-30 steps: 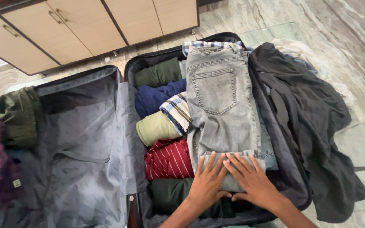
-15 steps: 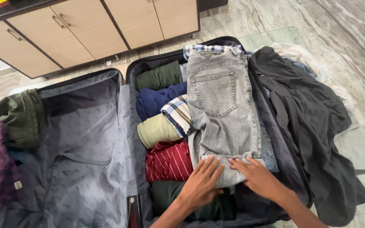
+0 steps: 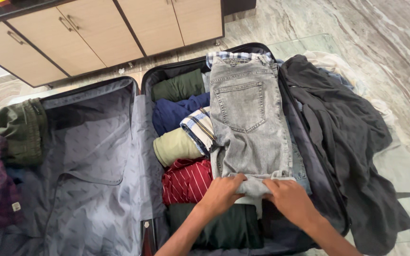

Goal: The person folds and rolls several items of clothing, including a shirt and trousers, and places them into an open suitcase.

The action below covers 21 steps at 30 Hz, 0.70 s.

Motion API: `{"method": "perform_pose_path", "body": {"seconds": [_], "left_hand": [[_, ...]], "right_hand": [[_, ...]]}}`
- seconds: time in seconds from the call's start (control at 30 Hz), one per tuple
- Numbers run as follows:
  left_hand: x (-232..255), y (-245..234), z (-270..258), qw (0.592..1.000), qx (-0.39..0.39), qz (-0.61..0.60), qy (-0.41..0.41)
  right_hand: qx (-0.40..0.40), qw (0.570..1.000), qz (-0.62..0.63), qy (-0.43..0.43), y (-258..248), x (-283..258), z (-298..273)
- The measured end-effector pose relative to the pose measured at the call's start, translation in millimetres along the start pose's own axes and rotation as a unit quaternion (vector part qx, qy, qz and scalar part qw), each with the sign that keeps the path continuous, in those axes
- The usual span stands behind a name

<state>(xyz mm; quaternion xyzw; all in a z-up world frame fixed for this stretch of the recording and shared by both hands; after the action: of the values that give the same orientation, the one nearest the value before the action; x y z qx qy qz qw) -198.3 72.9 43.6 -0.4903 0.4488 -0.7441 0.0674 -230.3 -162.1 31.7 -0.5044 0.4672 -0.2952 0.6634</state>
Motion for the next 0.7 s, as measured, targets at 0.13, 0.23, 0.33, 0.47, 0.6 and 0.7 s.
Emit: {"method": "perform_pose_path", "body": {"seconds": [0.13,0.23,0.33,0.47,0.6,0.7], "left_hand": [[9,-14,8,0.997,-0.032,-0.048,-0.044],[16,-27,10,0.991,-0.051,-0.092,-0.08],[6,-29,10,0.982,0.001,-0.17,-0.08],[-30,-8,28,0.96,0.069,-0.194,-0.19],[-55,10,39,0.915,0.096,-0.279,-0.276],[-58,14,26,0.925,0.083,-0.309,-0.203]], "right_hand": [[-0.07,0.997,0.032,0.024,-20,8,14],[-0.16,0.984,0.058,0.045,-43,15,22],[-0.152,0.982,0.113,-0.007,-49,26,34],[-0.16,0.982,0.098,0.027,-35,45,61],[-0.139,0.985,0.092,0.037,-21,57,80],[-0.13,0.983,0.115,0.057,-17,65,77]]}}
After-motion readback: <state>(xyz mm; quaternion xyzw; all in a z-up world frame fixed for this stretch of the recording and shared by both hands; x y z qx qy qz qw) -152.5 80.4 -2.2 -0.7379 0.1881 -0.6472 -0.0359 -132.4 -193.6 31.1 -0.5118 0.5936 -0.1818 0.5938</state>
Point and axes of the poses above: each hand's wrist, its own z-axis towards the middle knuckle, its own y-axis out of the palm, x = y × z, the point moved 1 cm from there along z, towards the middle knuckle, and after that the axes turned 2 degrees about -z, right-handed, at the moved point
